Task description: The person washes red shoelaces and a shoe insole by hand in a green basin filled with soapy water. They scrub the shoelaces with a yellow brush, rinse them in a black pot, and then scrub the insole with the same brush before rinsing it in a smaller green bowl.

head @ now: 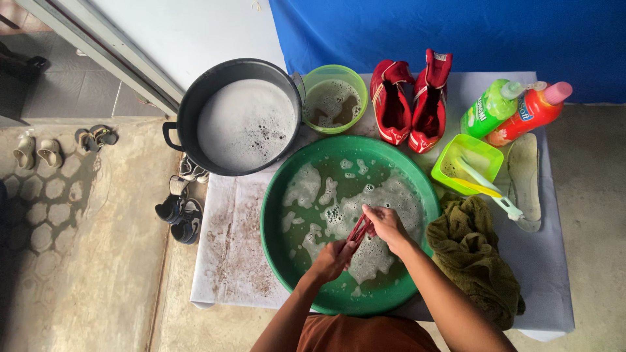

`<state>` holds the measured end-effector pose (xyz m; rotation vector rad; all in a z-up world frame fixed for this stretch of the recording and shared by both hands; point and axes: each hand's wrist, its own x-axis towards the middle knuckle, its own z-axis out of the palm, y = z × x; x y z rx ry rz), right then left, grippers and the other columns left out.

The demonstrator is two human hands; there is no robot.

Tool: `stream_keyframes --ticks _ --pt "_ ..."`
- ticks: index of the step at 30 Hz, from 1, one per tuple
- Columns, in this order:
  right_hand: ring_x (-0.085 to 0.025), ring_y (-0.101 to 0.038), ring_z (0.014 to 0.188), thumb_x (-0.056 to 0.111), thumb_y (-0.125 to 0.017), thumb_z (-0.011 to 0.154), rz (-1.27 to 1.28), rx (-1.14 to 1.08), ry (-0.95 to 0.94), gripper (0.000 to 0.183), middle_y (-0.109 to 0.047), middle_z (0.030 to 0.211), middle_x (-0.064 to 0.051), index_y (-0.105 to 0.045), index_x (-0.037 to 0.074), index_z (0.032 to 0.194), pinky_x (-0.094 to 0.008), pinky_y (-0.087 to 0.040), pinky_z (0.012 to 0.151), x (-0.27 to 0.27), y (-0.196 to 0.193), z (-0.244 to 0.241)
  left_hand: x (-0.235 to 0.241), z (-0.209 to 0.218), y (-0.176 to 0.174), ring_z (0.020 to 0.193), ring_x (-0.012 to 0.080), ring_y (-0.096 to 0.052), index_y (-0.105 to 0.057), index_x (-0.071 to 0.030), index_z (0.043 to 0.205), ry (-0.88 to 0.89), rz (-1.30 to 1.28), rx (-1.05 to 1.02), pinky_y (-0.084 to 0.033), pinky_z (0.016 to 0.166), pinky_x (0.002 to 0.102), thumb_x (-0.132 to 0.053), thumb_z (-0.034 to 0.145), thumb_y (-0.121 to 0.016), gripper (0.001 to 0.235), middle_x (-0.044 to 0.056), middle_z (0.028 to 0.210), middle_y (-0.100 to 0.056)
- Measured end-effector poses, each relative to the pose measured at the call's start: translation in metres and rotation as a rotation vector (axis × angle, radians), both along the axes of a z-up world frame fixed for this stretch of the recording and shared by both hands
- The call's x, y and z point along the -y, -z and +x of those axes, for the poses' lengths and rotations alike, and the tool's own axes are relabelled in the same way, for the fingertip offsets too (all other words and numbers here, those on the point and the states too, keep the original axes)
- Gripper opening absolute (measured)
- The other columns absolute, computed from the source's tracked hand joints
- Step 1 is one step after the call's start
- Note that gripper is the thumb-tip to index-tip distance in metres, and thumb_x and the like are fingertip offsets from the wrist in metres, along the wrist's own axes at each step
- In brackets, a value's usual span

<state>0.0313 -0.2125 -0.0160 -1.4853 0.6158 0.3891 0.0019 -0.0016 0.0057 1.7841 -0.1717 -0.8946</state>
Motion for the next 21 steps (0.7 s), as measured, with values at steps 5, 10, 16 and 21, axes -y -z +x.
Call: stream_keyframes --ticks 5,10,16,21 --pt "-0.009 -0.056 0.051 0.038 -0.066 0.097 0.014 0.02 -0.003 0.032 -0.063 0.068 0.0 -0.069 0.008 0.088 -0.027 -0.048 0.047 0.0 0.001 -0.007 -0.004 0.005 -0.003 0.059 0.0166 -0.061 -0.064 0.001 0.087 -0.132 -0.011 0.014 -0.051 0.058 0.034 -0.046 0.108 -0.048 0.054 0.006 0.064 -0.061" --pt "-0.01 -0.062 0.053 0.037 -0.065 0.098 0.035 0.037 0.022 0.032 -0.069 0.072 -0.001 -0.068 0.006 0.09 -0.027 -0.054 0.05 0.0 0.004 -0.009 -0.009 0.008 -0.002 0.059 0.0158 -0.064 -0.067 -0.001 0.092 -0.102 0.113 0.078 -0.053 0.059 0.033 -0.046 0.106 -0.047 0.051 0.006 0.066 -0.065" --pt "-0.011 -0.065 0.058 0.032 -0.068 0.097 0.028 -0.005 -0.086 0.029 -0.073 0.079 -0.004 -0.072 0.003 0.099 -0.027 -0.056 0.055 0.013 0.012 -0.007 -0.013 0.009 0.018 0.061 0.0136 -0.064 -0.069 0.0 0.108 -0.194 0.059 -0.002 -0.054 0.061 0.031 -0.042 0.104 -0.05 0.047 0.006 0.071 -0.068" --pt "-0.01 -0.066 0.059 0.024 -0.069 0.096 0.026 0.023 -0.095 0.026 -0.074 0.079 -0.006 -0.074 0.001 0.108 -0.026 -0.057 0.056 0.015 0.016 -0.002 -0.011 0.016 0.042 0.063 0.0117 -0.061 -0.07 0.001 0.116 -0.303 -0.176 -0.122 -0.051 0.06 0.03 -0.034 0.1 -0.06 0.04 0.004 0.079 -0.071"
